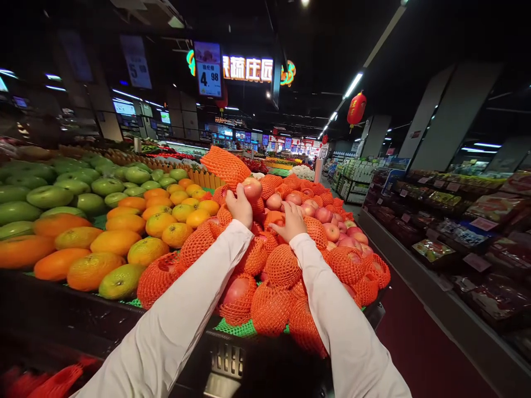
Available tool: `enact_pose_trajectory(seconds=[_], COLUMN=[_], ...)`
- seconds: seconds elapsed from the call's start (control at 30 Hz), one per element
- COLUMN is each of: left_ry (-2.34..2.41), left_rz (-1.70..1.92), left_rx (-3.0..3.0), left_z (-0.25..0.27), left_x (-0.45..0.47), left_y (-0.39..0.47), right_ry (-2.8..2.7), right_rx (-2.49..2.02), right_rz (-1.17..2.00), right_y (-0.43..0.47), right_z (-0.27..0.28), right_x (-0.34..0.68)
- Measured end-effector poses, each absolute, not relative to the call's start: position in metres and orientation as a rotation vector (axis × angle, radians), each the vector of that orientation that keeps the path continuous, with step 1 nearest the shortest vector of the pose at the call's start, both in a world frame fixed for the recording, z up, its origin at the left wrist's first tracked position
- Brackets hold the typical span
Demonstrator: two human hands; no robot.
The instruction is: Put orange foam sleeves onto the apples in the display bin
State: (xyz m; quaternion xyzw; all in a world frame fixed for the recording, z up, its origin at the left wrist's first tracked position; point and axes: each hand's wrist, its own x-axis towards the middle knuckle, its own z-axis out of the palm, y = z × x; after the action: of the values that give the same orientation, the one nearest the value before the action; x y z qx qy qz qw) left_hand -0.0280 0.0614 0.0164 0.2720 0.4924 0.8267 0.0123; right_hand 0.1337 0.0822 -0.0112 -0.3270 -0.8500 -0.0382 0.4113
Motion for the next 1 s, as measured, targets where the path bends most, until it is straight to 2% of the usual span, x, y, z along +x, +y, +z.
enact_pose_trajectory(seconds=[0.1,0.2,0.37,0.5,0.57,0.77,1.0], left_ry=[1.369,1.316,1.355,1.432,1.441,1.663,2.124], left_rz=[2.568,2.385,1.704,1.203,1.139,1.261,1.013], left_rx=[0.891,1.210,2.025,2.409,2.445,2.246,2.068], left_z=[0.018,0.014,-0.006,-0.017,-0.019,-0.012,0.001], left_x=[-0.025,-0.016,0.006,0.018,0.019,0.005,-0.011], left_y=[0.057,0.049,0.041,0.037,0.036,0.035,0.024], right_ry=[-2.049,-1.899,-1.689,-1.544,-1.470,-1.489,-1.544], right_rx=[-0.710,-0.660,-0.695,-0.723,-0.708,-0.670,-0.779], right_rz=[-0.016,0.144,0.319,0.373,0.324,0.151,0.116], right_y=[0.079,0.070,0.068,0.081,0.087,0.090,0.093], right_z=[-0.006,0.000,0.000,-0.007,-0.008,-0.004,-0.006], right_x=[0.137,0.139,0.138,0.139,0.142,0.156,0.155])
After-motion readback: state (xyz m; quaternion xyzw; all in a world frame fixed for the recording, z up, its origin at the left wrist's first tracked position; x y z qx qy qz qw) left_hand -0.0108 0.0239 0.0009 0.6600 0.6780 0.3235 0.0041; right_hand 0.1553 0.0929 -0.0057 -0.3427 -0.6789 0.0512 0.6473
